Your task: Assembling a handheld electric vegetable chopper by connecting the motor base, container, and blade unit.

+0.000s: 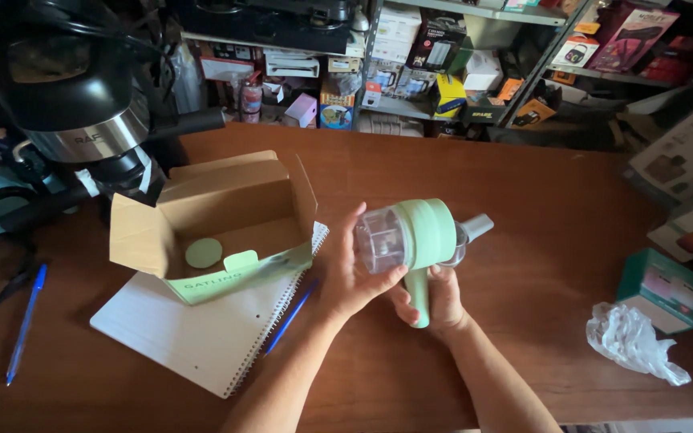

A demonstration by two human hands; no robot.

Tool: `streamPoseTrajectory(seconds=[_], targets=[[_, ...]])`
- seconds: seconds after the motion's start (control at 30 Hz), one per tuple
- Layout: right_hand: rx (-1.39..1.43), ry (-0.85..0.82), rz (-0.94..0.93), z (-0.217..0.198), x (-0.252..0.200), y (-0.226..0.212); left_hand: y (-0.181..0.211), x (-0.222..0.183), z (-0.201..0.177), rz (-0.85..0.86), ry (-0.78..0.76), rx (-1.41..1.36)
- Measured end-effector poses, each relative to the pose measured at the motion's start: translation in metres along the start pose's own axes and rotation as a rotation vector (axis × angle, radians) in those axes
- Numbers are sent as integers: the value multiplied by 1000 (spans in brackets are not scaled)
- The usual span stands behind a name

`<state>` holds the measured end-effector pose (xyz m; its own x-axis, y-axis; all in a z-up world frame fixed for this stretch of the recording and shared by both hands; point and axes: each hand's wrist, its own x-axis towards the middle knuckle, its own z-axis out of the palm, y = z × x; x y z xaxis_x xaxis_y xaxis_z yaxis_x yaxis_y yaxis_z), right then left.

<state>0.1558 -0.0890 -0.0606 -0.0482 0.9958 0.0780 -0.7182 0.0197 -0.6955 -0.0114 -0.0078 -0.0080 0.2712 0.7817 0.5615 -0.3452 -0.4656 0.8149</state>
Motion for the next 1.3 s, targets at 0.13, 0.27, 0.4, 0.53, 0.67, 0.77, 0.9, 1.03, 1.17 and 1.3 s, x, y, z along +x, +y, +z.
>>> streamPoseTrajectory(seconds=[0.13,0.27,0.4,0.53,0.67,0.77,0.9,1.03,1.17,1.3], targets=[[-308,143,-76,-9,8,5,4,-1,3,-84,17,-99],[-480,255,-236,10,7,1,-8,0,0,21,21,15],[-345,340,-10,-16,1,5,-9,2,2,176,-10,101],[-327,163,145,-48,1,11,-9,7,-2,325,-11,251],[-197,95,28,-37,0,17,5,12,0,265,-161,132],[-245,125,-60,-26,0,16,3,14,-1,300,-157,182],[-344,255,-262,-13,6,13,-2,13,-1,274,-137,155],[-865,353,-450,-12,-5,-20,-13,5,-3,-108,-194,-59],[-1275,603,-571,-25,-9,-29,-24,4,0,-251,-149,-287],[-1469,710,-607,-21,-10,-17,-29,2,13,-469,-206,-841]])
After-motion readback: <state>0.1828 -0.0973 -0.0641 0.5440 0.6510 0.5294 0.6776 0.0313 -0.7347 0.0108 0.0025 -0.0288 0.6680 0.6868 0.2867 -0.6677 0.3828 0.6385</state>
